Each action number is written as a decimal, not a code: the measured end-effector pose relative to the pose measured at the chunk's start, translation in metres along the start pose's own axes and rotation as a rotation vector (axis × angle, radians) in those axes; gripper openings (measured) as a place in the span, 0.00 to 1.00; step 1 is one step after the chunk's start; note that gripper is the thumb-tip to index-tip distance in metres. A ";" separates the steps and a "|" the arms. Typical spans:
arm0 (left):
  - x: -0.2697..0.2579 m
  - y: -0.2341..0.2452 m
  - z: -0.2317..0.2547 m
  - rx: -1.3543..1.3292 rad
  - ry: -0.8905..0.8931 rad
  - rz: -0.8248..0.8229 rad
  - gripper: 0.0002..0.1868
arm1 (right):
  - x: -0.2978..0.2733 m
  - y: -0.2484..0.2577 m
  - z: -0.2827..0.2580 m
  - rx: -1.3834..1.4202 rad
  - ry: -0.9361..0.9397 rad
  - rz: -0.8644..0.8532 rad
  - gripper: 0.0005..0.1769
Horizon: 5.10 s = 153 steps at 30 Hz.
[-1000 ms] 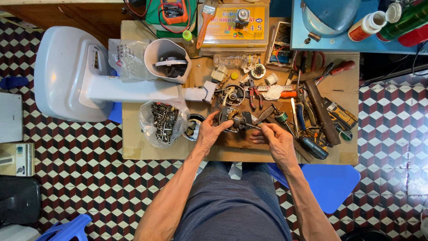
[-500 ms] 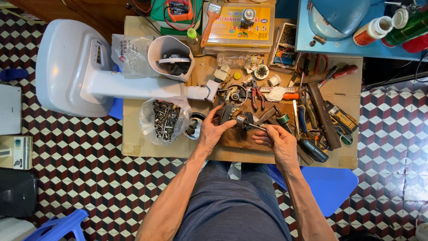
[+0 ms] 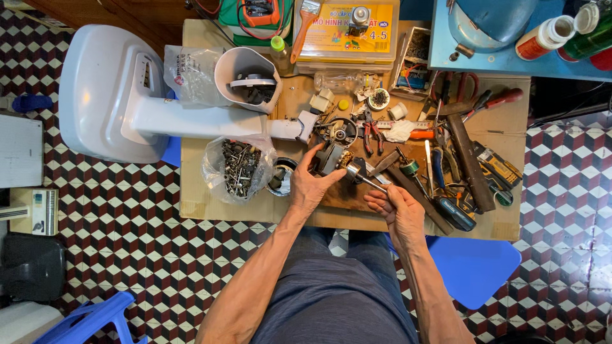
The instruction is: The person disassembles a small electrical motor, removes the rotor, applies lubricant to bearings, and reassembles the unit. They use a screwdriver and a small brush to clean and lubricate internal components before reattaching the housing.
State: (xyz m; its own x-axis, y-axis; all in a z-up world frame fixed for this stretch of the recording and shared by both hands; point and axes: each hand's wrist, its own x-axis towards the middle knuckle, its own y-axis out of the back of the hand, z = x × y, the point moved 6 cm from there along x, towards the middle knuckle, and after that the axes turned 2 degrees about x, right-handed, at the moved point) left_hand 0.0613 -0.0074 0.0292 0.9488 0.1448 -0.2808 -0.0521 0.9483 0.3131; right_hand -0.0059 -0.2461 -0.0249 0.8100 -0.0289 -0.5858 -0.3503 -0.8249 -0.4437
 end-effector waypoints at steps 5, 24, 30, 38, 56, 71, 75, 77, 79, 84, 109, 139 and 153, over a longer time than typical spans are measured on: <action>0.000 -0.004 -0.002 0.010 0.047 0.016 0.45 | 0.001 0.002 0.001 0.039 -0.018 0.006 0.17; 0.001 -0.007 -0.007 0.049 0.073 0.014 0.45 | 0.006 0.001 -0.004 0.035 -0.053 0.012 0.16; 0.002 -0.005 0.001 0.062 0.029 0.027 0.44 | 0.007 0.001 -0.001 0.032 -0.034 0.015 0.16; 0.007 -0.009 0.018 0.094 -0.036 0.048 0.43 | 0.017 0.010 0.007 0.107 -0.108 0.041 0.18; 0.032 -0.019 0.011 -0.024 0.000 0.053 0.41 | 0.015 -0.021 -0.015 0.033 0.008 0.026 0.18; 0.034 -0.013 0.018 0.098 -0.148 0.065 0.41 | 0.018 -0.022 -0.016 0.033 0.023 0.034 0.16; 0.032 -0.014 0.022 0.071 -0.157 0.045 0.41 | 0.021 -0.023 -0.008 0.059 0.015 0.025 0.17; 0.032 -0.014 0.023 0.081 -0.159 0.043 0.42 | 0.023 -0.024 -0.006 0.065 0.018 0.023 0.17; 0.033 -0.013 0.024 0.103 -0.173 0.050 0.42 | 0.024 -0.026 -0.006 0.062 0.014 0.025 0.17; 0.033 -0.012 0.020 0.105 -0.144 0.042 0.42 | 0.022 -0.040 -0.013 0.061 0.001 0.030 0.17; 0.043 -0.016 -0.008 -0.647 0.285 -0.125 0.46 | -0.005 -0.166 -0.142 -1.755 0.916 -0.181 0.14; 0.046 -0.014 -0.014 -0.600 0.308 -0.067 0.46 | 0.007 -0.175 -0.142 -1.692 0.763 -0.253 0.15; 0.048 -0.011 -0.014 -0.613 0.283 -0.081 0.43 | 0.012 -0.170 -0.136 -1.628 0.730 -0.253 0.13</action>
State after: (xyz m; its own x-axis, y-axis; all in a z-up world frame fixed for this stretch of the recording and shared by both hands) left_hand 0.1026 -0.0067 -0.0006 0.8432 0.0557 -0.5347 -0.2305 0.9360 -0.2661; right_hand 0.1276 -0.1825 0.1355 0.9445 0.3270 -0.0313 0.2025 -0.5044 0.8394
